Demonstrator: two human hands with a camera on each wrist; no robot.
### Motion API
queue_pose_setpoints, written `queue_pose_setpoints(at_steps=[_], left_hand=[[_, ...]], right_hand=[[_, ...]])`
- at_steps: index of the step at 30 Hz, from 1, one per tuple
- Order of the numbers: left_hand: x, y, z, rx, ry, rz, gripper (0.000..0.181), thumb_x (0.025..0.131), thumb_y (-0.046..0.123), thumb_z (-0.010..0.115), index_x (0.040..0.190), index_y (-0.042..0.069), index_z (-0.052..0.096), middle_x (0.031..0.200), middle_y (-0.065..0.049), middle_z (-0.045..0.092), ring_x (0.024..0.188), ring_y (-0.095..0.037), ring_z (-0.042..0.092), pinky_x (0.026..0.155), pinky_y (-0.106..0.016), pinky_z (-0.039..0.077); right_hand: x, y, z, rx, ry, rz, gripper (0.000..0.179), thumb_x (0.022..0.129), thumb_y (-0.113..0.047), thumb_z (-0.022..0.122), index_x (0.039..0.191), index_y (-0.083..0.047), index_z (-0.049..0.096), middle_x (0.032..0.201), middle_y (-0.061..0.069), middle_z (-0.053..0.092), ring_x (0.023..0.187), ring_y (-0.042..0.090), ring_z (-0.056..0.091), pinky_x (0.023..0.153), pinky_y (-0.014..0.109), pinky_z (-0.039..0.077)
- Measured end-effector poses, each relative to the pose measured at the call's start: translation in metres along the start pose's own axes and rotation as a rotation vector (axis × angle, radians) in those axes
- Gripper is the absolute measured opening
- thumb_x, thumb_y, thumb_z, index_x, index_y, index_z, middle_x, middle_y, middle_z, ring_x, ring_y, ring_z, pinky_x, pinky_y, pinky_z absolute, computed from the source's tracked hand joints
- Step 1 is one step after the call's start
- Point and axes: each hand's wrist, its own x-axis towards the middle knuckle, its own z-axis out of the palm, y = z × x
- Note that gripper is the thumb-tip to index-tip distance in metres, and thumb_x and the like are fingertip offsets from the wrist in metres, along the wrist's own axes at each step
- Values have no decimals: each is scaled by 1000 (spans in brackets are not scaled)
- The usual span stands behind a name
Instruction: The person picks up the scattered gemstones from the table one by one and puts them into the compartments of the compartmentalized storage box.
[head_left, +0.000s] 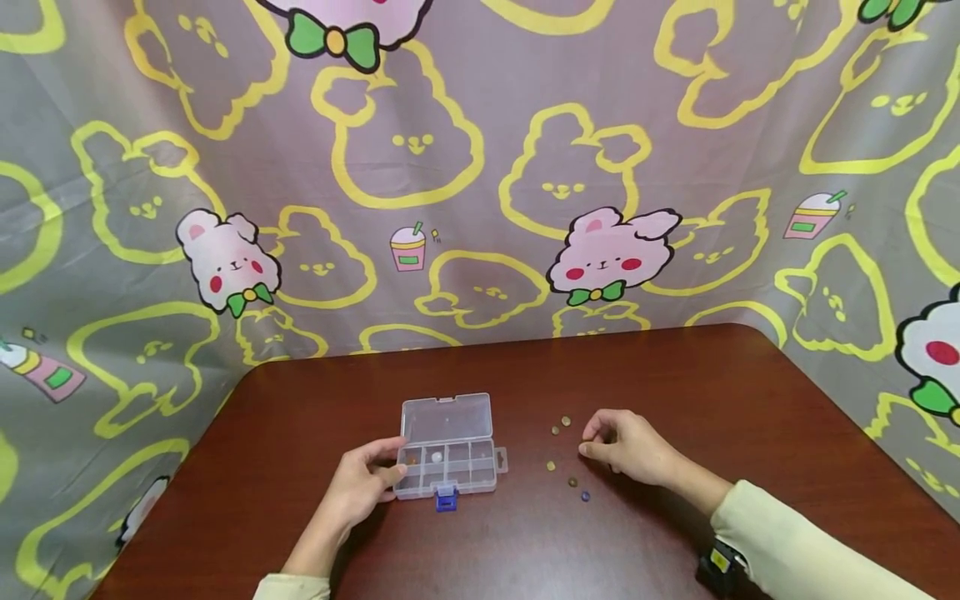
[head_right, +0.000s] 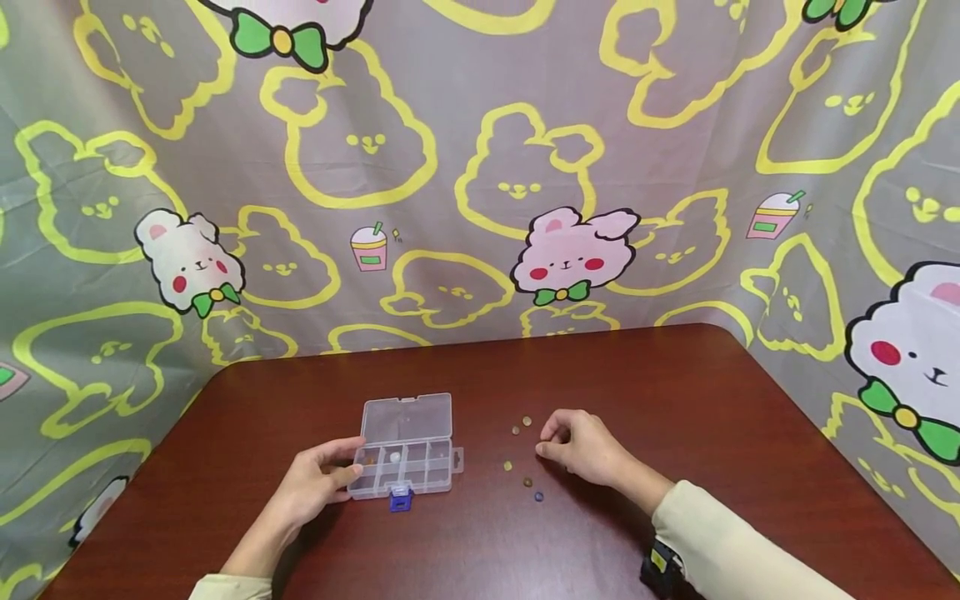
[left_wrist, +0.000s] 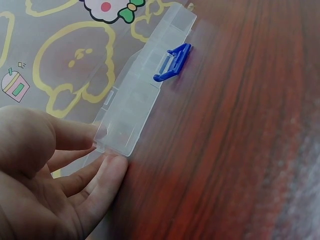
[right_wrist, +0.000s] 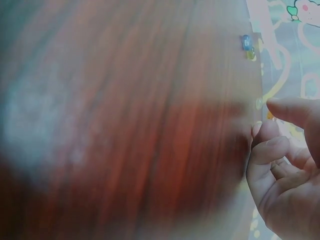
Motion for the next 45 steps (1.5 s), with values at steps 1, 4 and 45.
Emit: queue_pose_setpoints(at_steps=[1, 4, 45], left_hand=[[0, 0, 0, 0, 0, 2, 37, 89, -8, 67, 125, -2, 67, 113, -19, 64, 82, -22, 66, 66, -42, 60], [-1, -2, -1, 1, 6, 9, 37, 89, -8, 67, 125, -2, 67, 112, -18, 64, 82, -22, 65, 65, -42, 59], [-1, -5, 1, 3, 0, 60, 38, 88, -8, 68, 125, -6, 65, 111, -21, 66, 81, -22, 66, 63, -42, 59]], right_hand=[[0, 0, 1, 2, -1, 1, 12, 91, -13, 74, 91, -9, 63, 71, 1, 59, 53, 14, 53, 46, 28, 47], [2, 0, 2, 17, 0, 8, 13, 90, -14, 75, 90, -9, 63, 71, 1, 59, 51, 14, 52, 43, 27, 44], [16, -36, 44, 229, -83, -51, 16, 83, -6, 81, 87, -4, 66, 67, 3, 61, 47, 10, 47, 40, 19, 37]])
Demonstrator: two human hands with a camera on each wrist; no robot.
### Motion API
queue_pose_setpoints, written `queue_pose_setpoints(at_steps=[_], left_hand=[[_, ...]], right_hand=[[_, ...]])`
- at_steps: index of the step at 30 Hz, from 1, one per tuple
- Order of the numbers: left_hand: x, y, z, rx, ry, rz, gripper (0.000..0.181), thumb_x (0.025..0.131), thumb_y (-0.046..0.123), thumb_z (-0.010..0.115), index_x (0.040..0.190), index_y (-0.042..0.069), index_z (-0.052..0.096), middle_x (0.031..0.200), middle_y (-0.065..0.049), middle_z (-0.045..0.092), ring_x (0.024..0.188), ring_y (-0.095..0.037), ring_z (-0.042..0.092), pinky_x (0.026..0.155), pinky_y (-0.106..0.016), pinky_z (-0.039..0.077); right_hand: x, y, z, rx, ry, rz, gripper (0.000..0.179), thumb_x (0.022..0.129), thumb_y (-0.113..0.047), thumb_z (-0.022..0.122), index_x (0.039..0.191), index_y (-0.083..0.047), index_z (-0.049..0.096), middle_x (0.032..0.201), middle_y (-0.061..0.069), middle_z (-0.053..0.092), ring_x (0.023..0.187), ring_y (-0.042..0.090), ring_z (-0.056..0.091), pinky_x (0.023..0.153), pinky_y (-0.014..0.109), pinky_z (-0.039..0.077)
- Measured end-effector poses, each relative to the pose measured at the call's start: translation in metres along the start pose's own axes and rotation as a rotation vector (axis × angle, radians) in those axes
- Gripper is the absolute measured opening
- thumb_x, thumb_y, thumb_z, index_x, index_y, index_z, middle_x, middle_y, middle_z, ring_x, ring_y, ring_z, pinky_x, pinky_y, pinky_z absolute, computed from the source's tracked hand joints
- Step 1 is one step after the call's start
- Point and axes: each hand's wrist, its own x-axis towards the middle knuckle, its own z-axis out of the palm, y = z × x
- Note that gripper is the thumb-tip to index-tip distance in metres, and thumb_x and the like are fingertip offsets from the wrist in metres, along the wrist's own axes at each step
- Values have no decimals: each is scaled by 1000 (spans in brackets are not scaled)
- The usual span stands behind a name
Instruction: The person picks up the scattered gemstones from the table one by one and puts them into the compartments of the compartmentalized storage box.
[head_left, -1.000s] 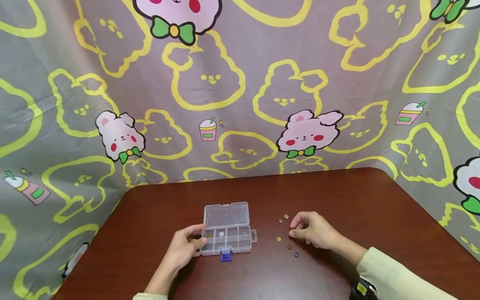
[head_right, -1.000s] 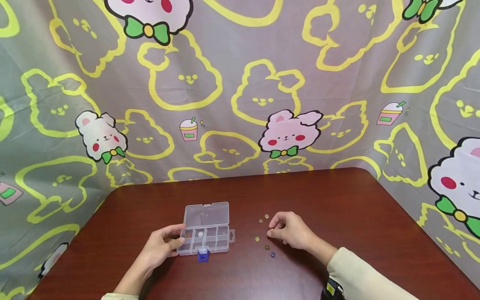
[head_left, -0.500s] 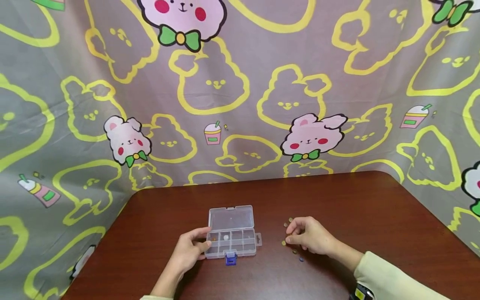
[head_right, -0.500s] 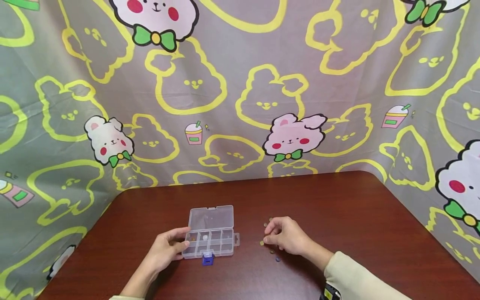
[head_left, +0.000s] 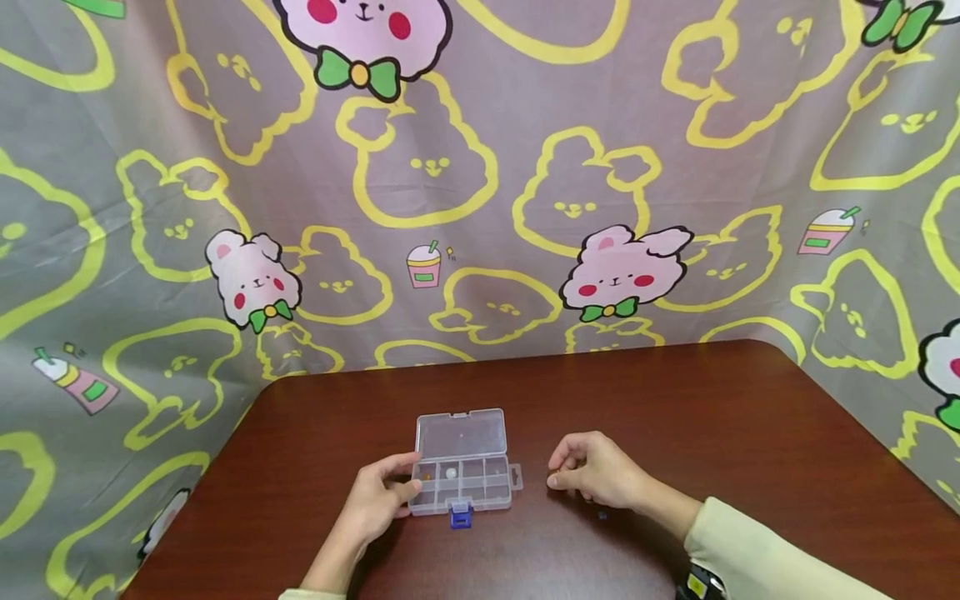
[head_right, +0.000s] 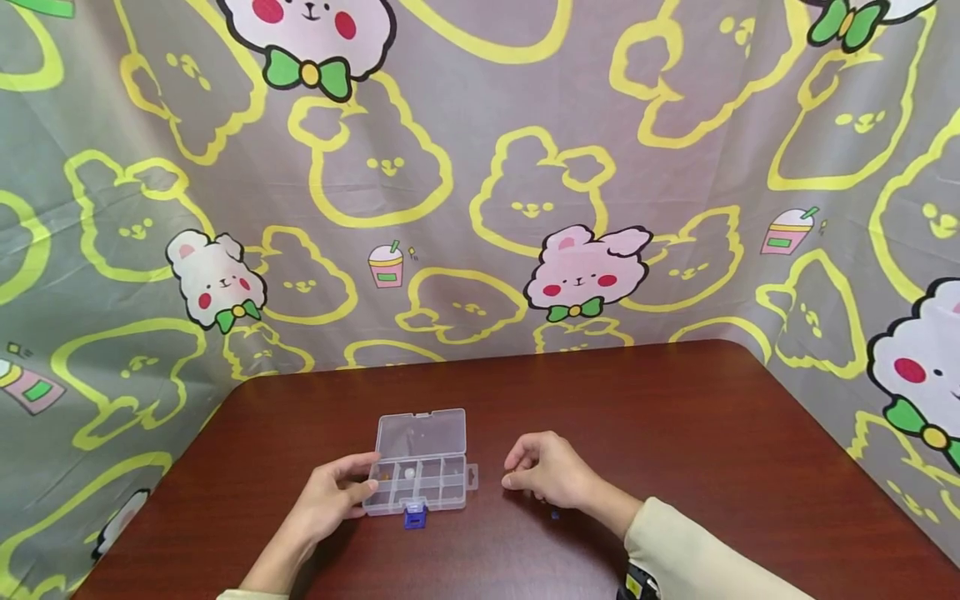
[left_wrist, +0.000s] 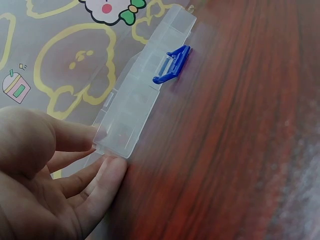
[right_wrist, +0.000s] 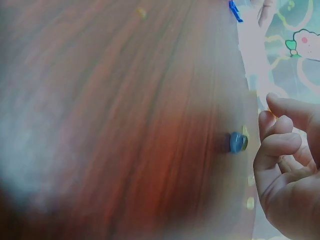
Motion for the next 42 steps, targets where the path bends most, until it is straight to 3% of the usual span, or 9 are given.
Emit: queue_pose_setpoints(at_steps=[17, 27, 32, 38, 42], left_hand=[[-1, 1, -3, -6, 16, -18, 38, 87, -8, 68, 125, -4, 66, 112, -20, 66, 82, -23, 66, 64, -42, 59], [2, 1, -1, 4, 22, 0, 39, 86, -8, 69, 125, -5, 65, 114, -23, 66, 78, -24, 65, 61, -42, 59], [4, 1, 1, -2, 8, -8, 39, 87, -8, 69, 126, -6, 65, 113, -22, 66, 82, -25, 67, 63, -43, 59], [3, 3, -1, 4, 12, -16, 38, 87, -8, 68, 125, -5, 66, 112, -21, 66, 81, -23, 66, 63, -42, 59], [2, 4, -2, -2, 12, -14, 39, 87, -8, 69, 125, -5, 66, 114, -22, 66, 79, -23, 65, 63, -42, 59]], right_hand=[[19, -16, 17, -39, -6, -19, 11, 84, -5, 80, 89, -4, 70, 68, 2, 63, 46, 12, 50, 38, 22, 36], [28, -25, 24, -10, -21, -35, 10, 83, -1, 79, 90, 0, 72, 71, 4, 67, 52, 31, 61, 43, 22, 41], [31, -27, 27, -4, -17, -32, 10, 83, 0, 79, 91, 0, 72, 71, 5, 67, 52, 28, 61, 43, 23, 42], [38, -31, 33, -38, -18, -57, 8, 85, -1, 78, 91, -2, 73, 73, 2, 67, 48, 12, 50, 43, 23, 41], [43, -34, 37, -55, -29, -66, 7, 87, -1, 76, 92, -2, 74, 74, 3, 68, 47, 10, 48, 44, 24, 43]])
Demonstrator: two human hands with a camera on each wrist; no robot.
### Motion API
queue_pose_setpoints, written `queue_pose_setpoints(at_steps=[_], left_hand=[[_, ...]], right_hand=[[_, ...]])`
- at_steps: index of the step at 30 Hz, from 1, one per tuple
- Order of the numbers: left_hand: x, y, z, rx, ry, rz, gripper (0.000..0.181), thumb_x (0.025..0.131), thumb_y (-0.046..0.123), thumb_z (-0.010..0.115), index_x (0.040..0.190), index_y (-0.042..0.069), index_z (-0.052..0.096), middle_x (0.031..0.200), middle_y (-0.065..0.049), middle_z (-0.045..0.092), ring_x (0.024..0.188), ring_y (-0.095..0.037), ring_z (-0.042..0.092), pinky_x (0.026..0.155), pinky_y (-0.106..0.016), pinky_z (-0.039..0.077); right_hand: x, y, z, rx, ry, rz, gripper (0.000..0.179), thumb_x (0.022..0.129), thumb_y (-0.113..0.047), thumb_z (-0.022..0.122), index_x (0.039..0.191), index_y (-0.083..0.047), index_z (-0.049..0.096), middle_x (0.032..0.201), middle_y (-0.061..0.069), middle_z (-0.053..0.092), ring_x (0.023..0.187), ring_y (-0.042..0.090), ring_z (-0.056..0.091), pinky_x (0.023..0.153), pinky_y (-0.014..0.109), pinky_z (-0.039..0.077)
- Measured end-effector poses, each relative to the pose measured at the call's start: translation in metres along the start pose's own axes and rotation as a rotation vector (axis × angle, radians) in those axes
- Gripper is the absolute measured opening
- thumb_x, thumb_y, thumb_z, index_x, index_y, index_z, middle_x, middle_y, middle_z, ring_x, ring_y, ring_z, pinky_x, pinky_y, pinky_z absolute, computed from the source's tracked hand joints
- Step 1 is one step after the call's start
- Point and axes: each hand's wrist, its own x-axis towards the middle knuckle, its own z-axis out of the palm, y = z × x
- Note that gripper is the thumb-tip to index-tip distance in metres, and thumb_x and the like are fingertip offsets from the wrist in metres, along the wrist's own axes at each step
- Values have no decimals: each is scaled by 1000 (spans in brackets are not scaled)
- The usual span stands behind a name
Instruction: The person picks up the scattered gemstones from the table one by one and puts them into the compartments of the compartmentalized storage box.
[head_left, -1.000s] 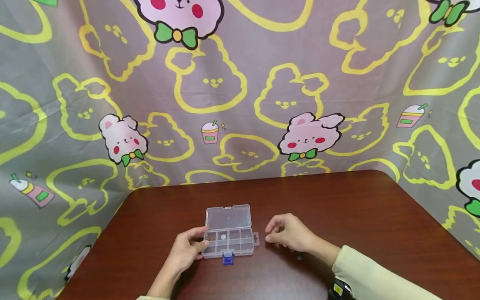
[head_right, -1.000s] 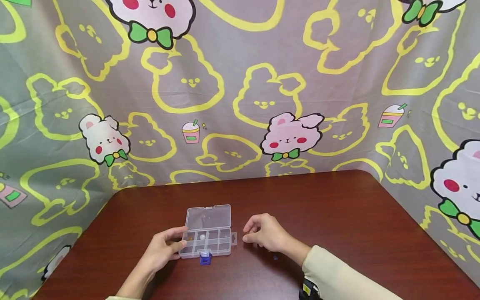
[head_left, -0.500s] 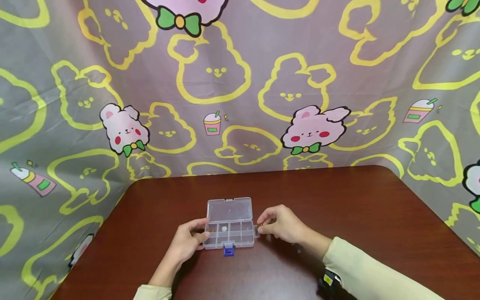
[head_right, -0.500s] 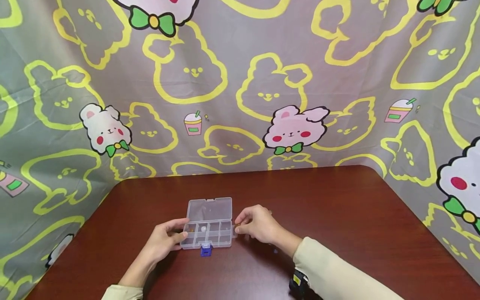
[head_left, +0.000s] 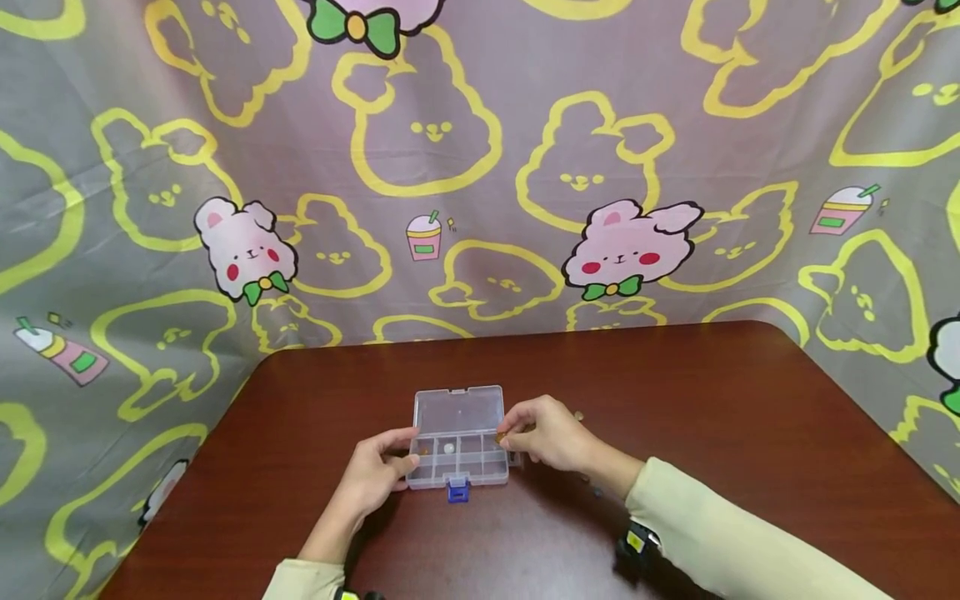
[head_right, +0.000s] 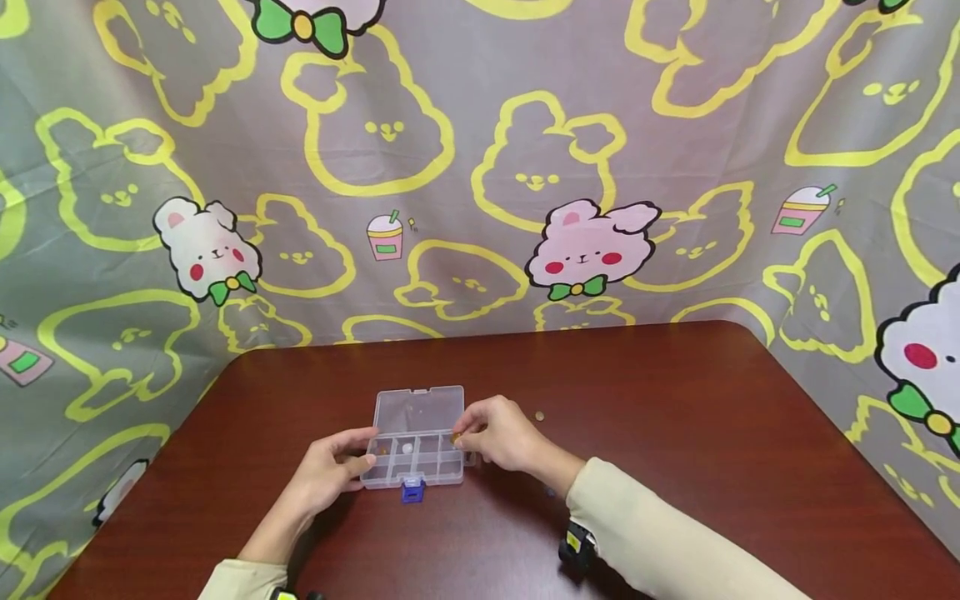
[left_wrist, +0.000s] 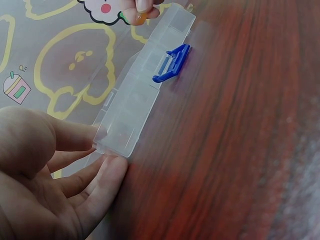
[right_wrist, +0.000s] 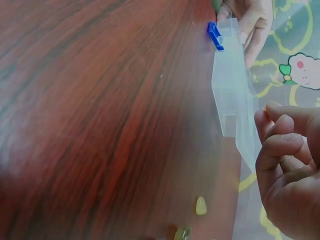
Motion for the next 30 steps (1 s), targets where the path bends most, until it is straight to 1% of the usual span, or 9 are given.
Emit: queue_pose_setpoints(at_steps=[5, 13, 16, 20, 24, 27, 30], left_hand=[[1, 0, 0, 6, 0, 1, 38, 87, -8, 69, 125, -4, 66, 114, -22, 66, 78, -23, 65, 62, -41, 59], [6, 1, 2, 14, 2, 8, 37, 86, -10, 68, 123, -4, 67, 113, -22, 67, 77, -22, 65, 61, -40, 59], [7, 1, 2, 11, 1, 7, 37, 86, -10, 67, 123, -4, 67, 113, -22, 67, 77, -22, 65, 61, -39, 59], [7, 1, 2, 6, -1, 3, 37, 87, -10, 67, 124, -4, 67, 113, -22, 67, 78, -23, 66, 62, -40, 59], [7, 1, 1, 7, -4, -2, 38, 87, -9, 67, 125, -4, 67, 114, -22, 66, 79, -22, 66, 63, -40, 59], [6, 1, 1, 9, -6, -5, 38, 87, -9, 67, 125, -4, 66, 115, -22, 66, 79, -22, 66, 63, -40, 60], [6, 1, 0, 8, -8, -9, 38, 88, -9, 67, 125, -4, 66, 115, -22, 66, 79, -22, 65, 63, -40, 60]], right_hand=[[5, -4, 3, -4, -16, -2, 5, 89, -1, 74, 94, -3, 74, 77, 6, 71, 46, 13, 49, 44, 24, 43], [13, -10, 4, -4, -19, -8, 6, 91, -2, 72, 95, -3, 76, 79, 10, 72, 45, 10, 48, 42, 23, 40], [16, -12, 5, -16, -23, -15, 6, 91, -2, 73, 95, -3, 76, 80, 10, 72, 45, 12, 50, 42, 24, 40], [19, -15, 9, 6, -23, 3, 5, 89, -1, 74, 94, -2, 75, 79, 12, 72, 44, 15, 50, 42, 23, 41], [22, -16, 14, 23, -15, 15, 4, 88, -1, 75, 91, -2, 74, 75, 8, 71, 42, 12, 49, 42, 24, 42], [25, -16, 17, 9, -10, 14, 4, 87, -2, 76, 89, -3, 74, 71, 2, 68, 41, 10, 48, 40, 24, 43], [26, -16, 19, -8, -12, 14, 4, 87, -2, 76, 89, -4, 74, 70, 0, 67, 42, 9, 48, 40, 24, 42]])
